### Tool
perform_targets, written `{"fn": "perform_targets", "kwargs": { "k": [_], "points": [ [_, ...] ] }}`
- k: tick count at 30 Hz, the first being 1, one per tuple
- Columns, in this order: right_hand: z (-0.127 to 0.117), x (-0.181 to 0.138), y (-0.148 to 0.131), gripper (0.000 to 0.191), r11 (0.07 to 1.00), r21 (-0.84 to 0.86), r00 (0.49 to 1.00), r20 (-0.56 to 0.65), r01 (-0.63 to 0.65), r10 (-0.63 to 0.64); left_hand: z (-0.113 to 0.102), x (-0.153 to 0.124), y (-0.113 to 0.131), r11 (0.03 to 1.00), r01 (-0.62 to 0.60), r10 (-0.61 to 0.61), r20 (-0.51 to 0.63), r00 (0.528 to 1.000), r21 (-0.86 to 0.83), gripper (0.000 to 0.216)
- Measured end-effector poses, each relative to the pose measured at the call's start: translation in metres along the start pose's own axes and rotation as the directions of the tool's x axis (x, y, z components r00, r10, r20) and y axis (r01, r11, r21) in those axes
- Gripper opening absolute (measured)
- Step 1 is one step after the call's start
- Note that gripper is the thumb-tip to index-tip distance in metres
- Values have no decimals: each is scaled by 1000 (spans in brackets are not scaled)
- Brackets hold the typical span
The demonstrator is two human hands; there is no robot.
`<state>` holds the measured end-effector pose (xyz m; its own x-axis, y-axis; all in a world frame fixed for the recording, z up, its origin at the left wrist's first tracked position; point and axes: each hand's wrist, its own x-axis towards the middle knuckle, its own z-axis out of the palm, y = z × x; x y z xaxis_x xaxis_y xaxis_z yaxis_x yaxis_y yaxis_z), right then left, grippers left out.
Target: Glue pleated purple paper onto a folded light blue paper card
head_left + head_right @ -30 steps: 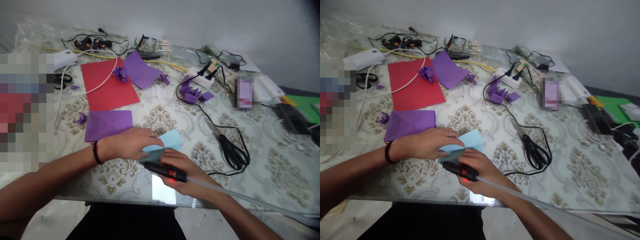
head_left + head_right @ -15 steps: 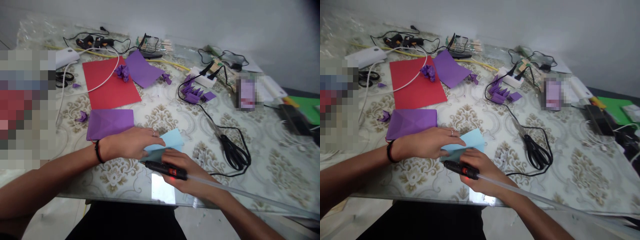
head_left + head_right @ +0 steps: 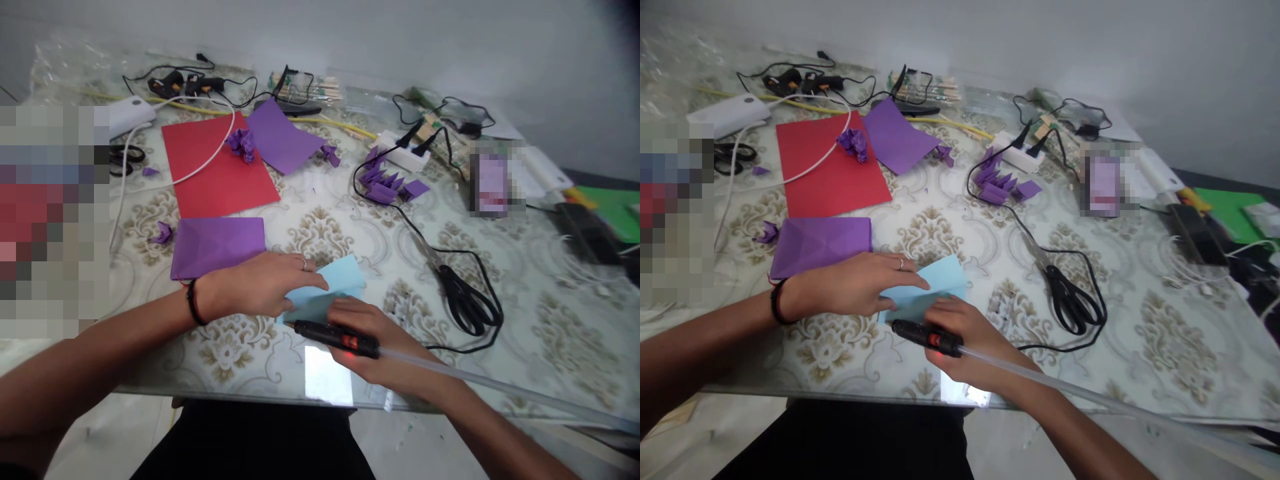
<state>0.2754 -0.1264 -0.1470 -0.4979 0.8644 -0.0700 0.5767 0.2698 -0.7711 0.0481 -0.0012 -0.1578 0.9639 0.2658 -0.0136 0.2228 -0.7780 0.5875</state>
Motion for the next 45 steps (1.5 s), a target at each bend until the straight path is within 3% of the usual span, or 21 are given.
{"fn": "perform_targets", "kwargs": {
  "k": [18, 24, 38, 45],
  "points": [
    [-13, -21, 8, 20, 995, -19, 994, 38, -102, 102, -3, 0, 1, 1000, -17, 17, 1, 1000, 21, 55],
    [-23, -29, 7, 8, 987, -25, 985, 56, -160, 161, -4, -1, 1, 999, -10, 9, 21, 1000, 53, 55],
    [-31, -50, 20, 18, 989, -28, 988, -38, -148, 147, -5, 0, 0, 995, 0, -4, 38, 999, 98, 61],
    [-36, -47, 18, 22, 995, 3, 994, 25, -104, 104, -5, 1, 1, 995, 26, -31, 50, 998, 95, 60]
  ]
}}
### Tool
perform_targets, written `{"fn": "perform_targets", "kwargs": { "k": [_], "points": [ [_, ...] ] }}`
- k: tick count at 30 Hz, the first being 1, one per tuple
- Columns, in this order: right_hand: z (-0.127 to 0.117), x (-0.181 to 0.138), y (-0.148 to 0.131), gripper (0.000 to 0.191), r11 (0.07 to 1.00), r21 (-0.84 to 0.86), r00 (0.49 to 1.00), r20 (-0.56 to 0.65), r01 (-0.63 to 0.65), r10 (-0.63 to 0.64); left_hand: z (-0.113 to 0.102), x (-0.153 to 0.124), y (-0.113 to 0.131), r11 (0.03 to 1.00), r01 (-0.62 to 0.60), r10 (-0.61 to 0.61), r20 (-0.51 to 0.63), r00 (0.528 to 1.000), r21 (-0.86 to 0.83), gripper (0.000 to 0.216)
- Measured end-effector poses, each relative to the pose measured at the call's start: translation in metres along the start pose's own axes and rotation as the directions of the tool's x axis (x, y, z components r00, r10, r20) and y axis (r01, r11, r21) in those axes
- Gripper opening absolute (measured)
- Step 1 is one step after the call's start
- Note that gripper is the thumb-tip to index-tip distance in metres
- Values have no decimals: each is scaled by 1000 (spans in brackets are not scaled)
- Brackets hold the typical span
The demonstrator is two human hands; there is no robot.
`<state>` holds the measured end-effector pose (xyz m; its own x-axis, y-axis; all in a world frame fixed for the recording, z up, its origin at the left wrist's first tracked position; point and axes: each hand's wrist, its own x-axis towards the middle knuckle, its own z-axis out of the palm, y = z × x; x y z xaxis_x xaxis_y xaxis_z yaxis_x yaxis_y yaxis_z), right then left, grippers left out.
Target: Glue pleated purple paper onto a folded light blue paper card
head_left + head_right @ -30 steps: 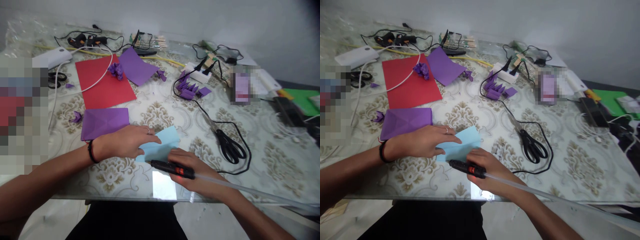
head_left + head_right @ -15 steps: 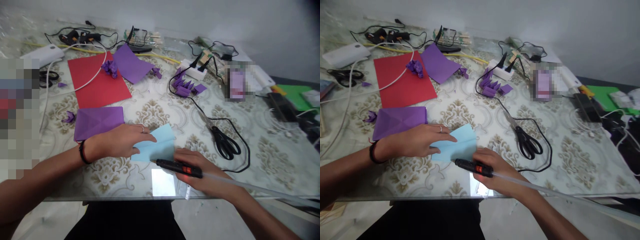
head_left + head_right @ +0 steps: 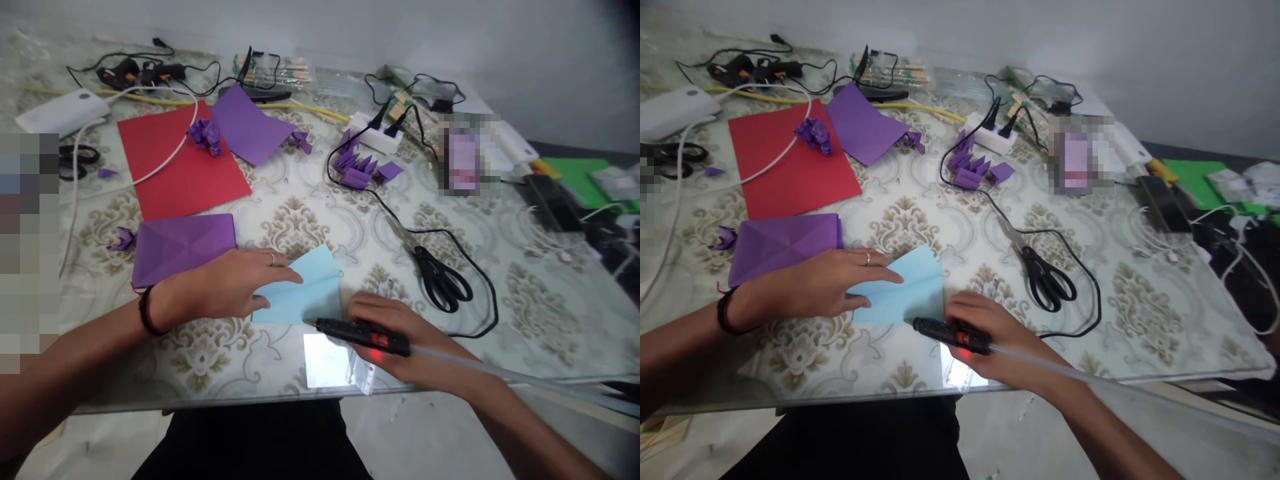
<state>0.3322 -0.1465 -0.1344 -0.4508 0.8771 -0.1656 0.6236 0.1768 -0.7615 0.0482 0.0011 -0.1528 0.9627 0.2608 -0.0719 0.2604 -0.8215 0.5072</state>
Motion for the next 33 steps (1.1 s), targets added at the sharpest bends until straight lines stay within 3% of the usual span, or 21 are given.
{"fn": "perform_targets", "kwargs": {
  "k": [33],
  "points": [
    [-12, -15, 14, 26, 996, -75, 999, 17, -37, 39, -4, 1, 3, 999, 25, -24, 29, 999, -22, 58]
  ]
}}
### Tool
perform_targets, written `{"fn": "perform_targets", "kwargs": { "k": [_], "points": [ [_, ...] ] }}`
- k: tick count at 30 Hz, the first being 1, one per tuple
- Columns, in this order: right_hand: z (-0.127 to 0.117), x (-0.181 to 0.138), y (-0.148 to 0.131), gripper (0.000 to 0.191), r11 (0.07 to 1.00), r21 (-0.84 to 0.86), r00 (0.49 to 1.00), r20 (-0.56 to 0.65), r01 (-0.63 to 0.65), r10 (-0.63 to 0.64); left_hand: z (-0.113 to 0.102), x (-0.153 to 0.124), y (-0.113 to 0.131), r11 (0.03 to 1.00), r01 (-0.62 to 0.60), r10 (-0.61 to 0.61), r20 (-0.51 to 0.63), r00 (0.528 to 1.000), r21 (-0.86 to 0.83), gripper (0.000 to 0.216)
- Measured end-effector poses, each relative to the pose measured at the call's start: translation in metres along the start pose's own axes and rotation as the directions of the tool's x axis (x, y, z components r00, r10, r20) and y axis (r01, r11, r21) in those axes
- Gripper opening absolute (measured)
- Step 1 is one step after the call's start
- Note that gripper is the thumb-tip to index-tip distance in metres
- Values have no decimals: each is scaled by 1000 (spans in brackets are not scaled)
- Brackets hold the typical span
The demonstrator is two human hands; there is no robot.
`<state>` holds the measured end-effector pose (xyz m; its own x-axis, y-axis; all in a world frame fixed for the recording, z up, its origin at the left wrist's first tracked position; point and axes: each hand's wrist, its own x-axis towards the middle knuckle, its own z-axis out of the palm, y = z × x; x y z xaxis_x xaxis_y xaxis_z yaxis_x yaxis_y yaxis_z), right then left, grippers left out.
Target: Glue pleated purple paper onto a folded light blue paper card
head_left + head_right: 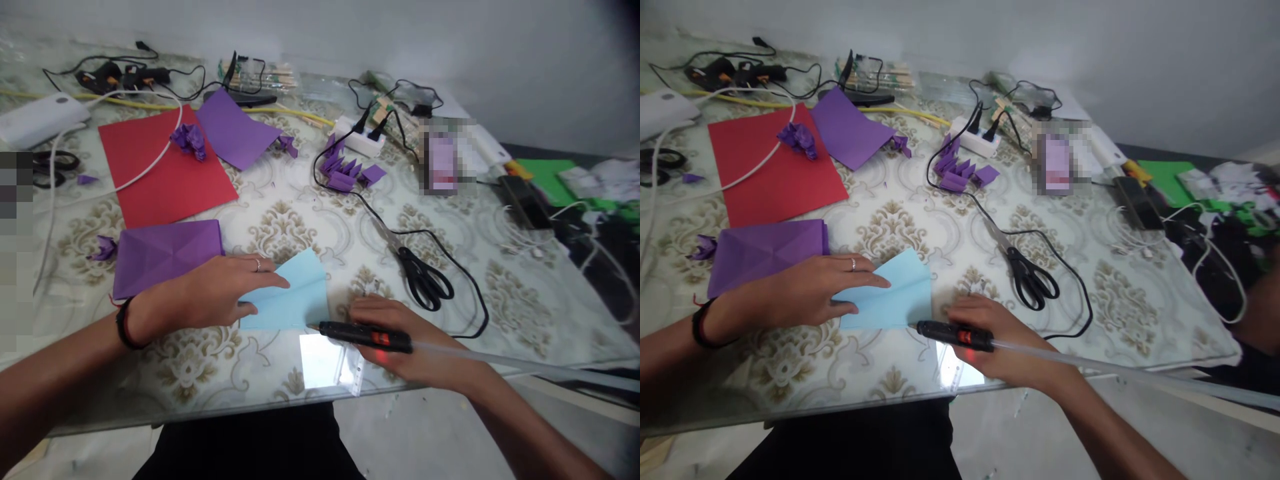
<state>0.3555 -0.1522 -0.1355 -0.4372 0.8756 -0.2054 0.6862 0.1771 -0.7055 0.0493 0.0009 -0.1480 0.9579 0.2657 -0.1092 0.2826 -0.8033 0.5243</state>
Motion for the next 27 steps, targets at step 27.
{"fn": "perform_targets", "kwargs": {
  "k": [27],
  "points": [
    [-5, -28, 15, 9, 989, 38, 982, -117, -143, 147, 0, 0, 0, 1000, 10, -10, 7, 1000, 15, 59]
  ]
}}
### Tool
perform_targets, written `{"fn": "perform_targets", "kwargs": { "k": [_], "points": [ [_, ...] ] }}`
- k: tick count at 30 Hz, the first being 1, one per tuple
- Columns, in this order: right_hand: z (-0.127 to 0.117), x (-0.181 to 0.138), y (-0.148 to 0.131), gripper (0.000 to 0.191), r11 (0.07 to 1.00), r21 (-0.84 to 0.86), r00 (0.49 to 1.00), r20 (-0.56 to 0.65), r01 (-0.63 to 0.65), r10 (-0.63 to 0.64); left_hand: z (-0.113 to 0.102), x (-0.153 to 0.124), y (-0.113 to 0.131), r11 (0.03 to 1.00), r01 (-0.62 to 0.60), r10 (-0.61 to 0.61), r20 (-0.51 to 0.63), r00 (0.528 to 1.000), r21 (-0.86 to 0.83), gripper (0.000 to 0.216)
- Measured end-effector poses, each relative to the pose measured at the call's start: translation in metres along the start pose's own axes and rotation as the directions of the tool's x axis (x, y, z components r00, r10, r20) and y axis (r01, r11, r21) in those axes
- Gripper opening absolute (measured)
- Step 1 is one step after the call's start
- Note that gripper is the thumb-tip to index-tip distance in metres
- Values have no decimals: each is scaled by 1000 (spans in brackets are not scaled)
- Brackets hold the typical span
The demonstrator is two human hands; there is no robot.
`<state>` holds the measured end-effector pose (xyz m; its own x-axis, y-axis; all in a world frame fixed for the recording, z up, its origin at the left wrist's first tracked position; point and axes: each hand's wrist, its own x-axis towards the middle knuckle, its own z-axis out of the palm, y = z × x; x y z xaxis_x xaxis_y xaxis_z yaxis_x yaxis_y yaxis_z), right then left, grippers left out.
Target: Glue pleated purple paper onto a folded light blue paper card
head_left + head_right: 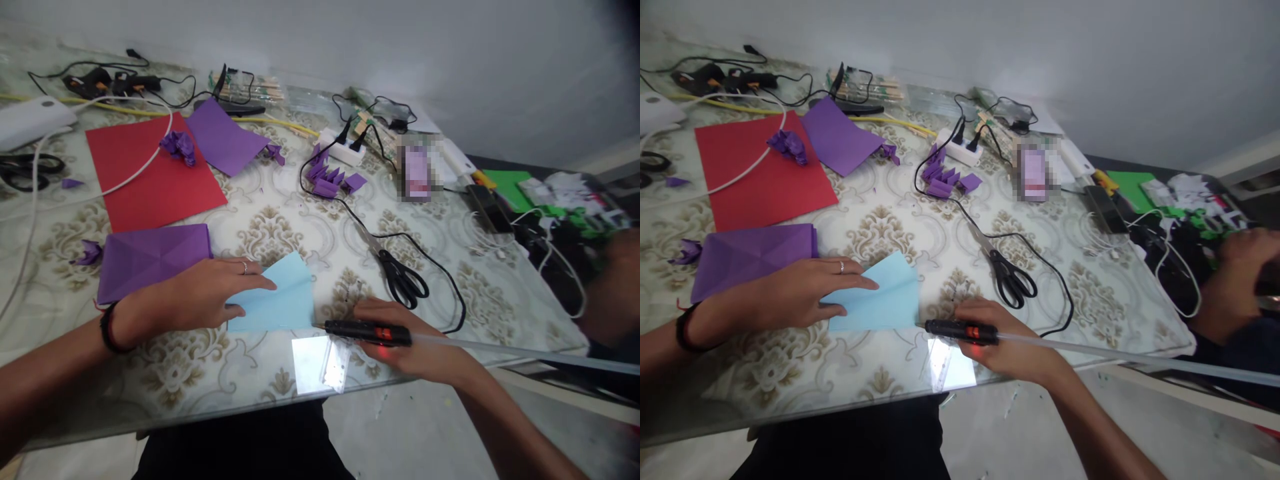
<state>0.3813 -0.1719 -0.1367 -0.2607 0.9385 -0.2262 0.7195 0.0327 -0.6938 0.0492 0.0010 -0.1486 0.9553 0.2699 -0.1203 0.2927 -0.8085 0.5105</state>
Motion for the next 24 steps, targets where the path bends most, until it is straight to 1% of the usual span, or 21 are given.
{"fn": "perform_targets", "kwargs": {
  "k": [2, 7, 13, 17, 21, 22, 24],
  "points": [
    [0, 1, 1, 6, 1000, 18, 1000, 7, -5, 4, 0, 0, 0, 1000, 0, 0, 0, 1000, 0, 59],
    [-3, 4, 1, 16, 999, 47, 998, 67, 20, -23, -1, -1, 1, 1000, 6, -6, -9, 1000, -2, 59],
    [-2, 5, 8, 15, 996, 84, 1000, 24, 10, -12, 1, -2, 0, 1000, 14, -15, 4, 1000, 11, 60],
    [0, 4, 13, 17, 993, 117, 1000, 16, -12, 10, 0, -2, 0, 1000, 17, -17, 8, 1000, 17, 60],
    [2, 2, 13, 15, 990, 137, 1000, -22, -18, 21, -1, -1, 2, 999, 18, -19, 6, 1000, 28, 60],
    [1, 3, 11, 14, 991, 132, 1000, -23, -18, 21, -1, 0, 3, 999, 17, -18, 5, 1000, 30, 60],
    [-1, 5, 7, 16, 994, 109, 1000, 17, -10, 8, -1, 0, 3, 999, 14, -14, 0, 1000, 32, 59]
  ]
}}
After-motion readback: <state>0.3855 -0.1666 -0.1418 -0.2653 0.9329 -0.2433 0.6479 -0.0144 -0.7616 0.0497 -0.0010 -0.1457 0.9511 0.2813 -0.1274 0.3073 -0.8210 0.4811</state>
